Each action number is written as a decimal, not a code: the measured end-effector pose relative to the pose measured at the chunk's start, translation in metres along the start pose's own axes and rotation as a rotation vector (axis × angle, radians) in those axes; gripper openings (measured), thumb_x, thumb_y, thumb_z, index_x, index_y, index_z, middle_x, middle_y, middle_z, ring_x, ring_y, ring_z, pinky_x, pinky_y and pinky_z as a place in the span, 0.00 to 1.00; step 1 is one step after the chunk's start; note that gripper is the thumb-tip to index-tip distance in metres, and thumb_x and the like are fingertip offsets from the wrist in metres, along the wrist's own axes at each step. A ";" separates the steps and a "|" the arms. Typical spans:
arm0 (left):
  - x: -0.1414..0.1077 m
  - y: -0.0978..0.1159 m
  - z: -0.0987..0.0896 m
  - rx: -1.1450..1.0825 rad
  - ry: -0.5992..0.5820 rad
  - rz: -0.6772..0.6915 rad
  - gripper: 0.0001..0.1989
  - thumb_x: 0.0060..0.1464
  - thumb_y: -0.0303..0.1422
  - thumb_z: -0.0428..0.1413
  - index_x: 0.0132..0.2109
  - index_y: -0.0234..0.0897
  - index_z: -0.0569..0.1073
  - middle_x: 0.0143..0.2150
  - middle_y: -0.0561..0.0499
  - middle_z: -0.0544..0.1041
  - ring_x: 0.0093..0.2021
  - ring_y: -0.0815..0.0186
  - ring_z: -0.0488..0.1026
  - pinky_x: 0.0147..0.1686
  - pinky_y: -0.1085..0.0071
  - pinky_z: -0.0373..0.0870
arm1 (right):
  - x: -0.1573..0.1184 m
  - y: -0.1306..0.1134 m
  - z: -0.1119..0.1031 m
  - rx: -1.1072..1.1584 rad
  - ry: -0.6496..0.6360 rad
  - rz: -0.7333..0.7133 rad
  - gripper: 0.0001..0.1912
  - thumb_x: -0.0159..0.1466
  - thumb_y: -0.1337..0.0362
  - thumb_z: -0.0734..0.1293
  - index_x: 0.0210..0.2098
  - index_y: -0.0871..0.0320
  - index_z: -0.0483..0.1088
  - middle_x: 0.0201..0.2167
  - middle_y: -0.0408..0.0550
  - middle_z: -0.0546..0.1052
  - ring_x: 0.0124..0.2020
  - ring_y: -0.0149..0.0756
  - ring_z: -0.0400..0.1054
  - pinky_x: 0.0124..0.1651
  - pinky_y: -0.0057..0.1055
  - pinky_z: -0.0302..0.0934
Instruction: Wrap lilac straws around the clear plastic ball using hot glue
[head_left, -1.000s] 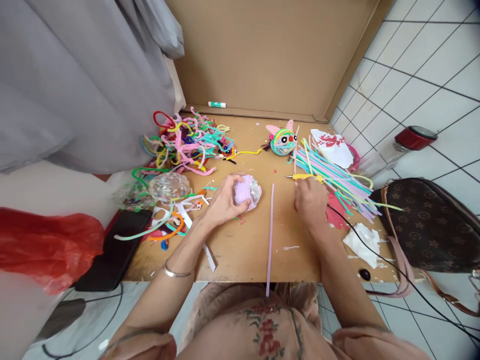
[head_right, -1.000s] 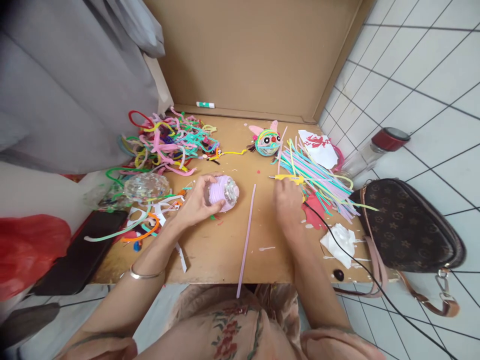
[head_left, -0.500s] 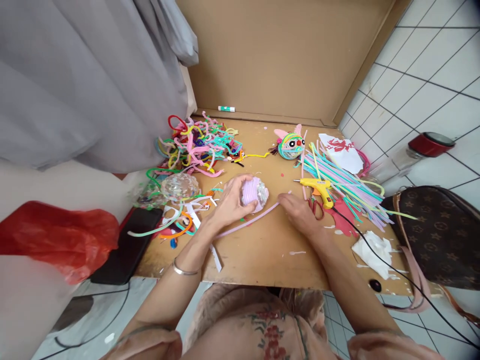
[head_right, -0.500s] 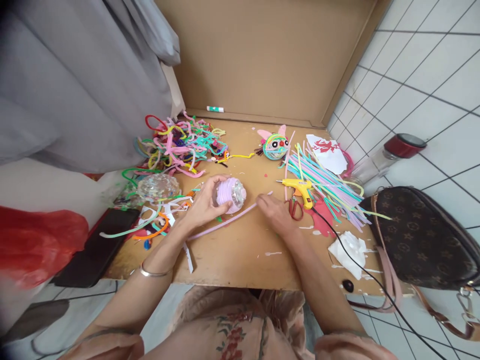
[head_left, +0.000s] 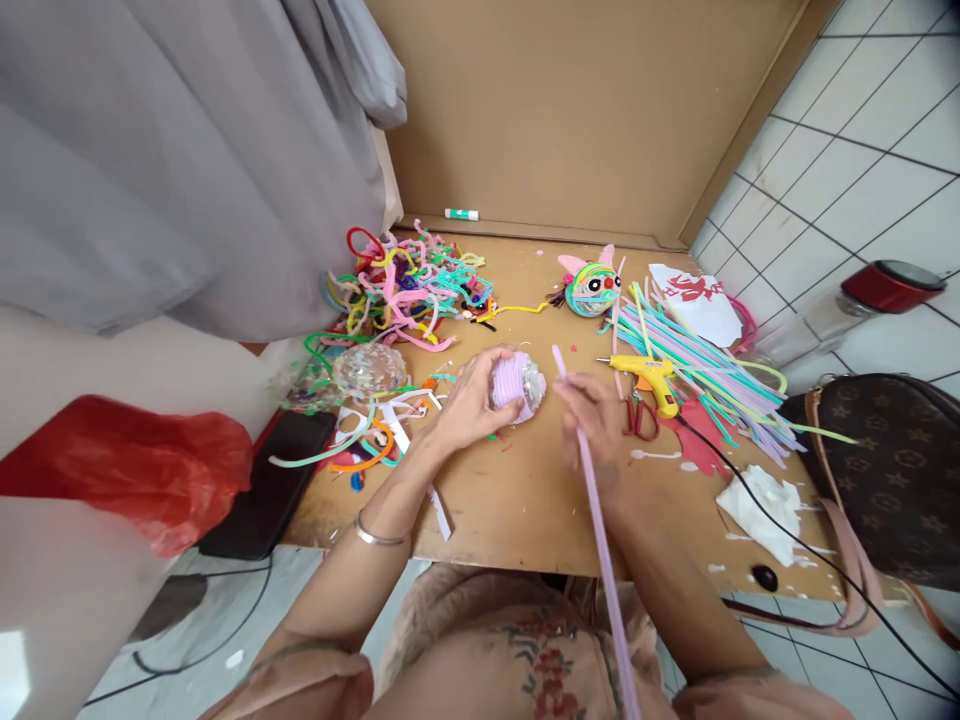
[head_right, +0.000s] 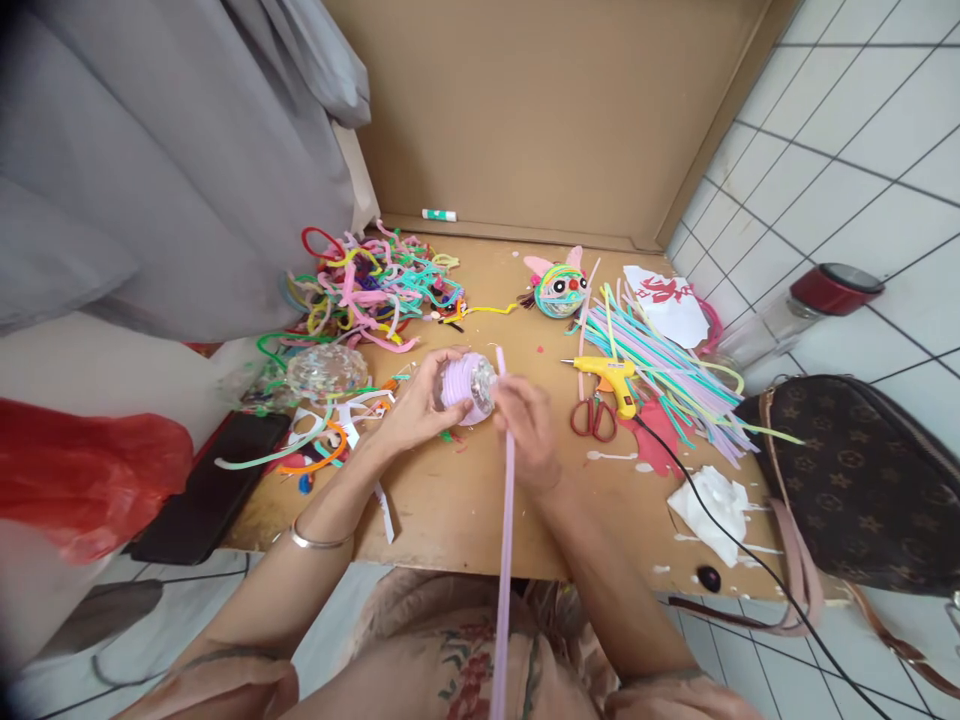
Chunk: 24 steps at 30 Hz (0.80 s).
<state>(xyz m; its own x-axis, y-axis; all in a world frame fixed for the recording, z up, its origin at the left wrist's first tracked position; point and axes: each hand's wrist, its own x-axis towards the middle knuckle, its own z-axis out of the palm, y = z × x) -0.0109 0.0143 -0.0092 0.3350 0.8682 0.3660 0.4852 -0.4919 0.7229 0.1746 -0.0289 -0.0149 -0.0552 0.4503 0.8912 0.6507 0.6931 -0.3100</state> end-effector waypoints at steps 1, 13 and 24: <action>0.000 0.001 0.000 0.001 0.002 0.003 0.29 0.48 0.36 0.58 0.57 0.36 0.60 0.60 0.39 0.68 0.60 0.52 0.66 0.60 0.53 0.63 | -0.005 -0.003 0.003 0.008 -0.032 -0.067 0.18 0.70 0.63 0.56 0.56 0.56 0.68 0.48 0.54 0.74 0.52 0.40 0.70 0.54 0.38 0.69; -0.001 0.003 0.000 0.048 0.009 0.052 0.28 0.48 0.35 0.57 0.56 0.38 0.60 0.60 0.40 0.68 0.61 0.53 0.65 0.61 0.54 0.61 | -0.021 0.003 0.014 0.065 -0.124 -0.122 0.21 0.67 0.72 0.58 0.59 0.59 0.65 0.50 0.57 0.75 0.54 0.40 0.71 0.54 0.39 0.71; -0.001 0.006 -0.002 0.045 -0.002 0.074 0.27 0.48 0.34 0.56 0.55 0.37 0.60 0.61 0.39 0.67 0.62 0.53 0.65 0.62 0.55 0.61 | -0.022 0.004 0.017 0.030 -0.152 -0.125 0.17 0.68 0.70 0.58 0.55 0.58 0.68 0.50 0.57 0.76 0.52 0.40 0.72 0.53 0.39 0.72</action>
<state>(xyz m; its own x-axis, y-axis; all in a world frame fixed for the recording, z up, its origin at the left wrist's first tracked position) -0.0097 0.0105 -0.0044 0.3726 0.8295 0.4161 0.4948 -0.5569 0.6671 0.1658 -0.0260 -0.0414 -0.2495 0.4381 0.8636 0.6089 0.7644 -0.2119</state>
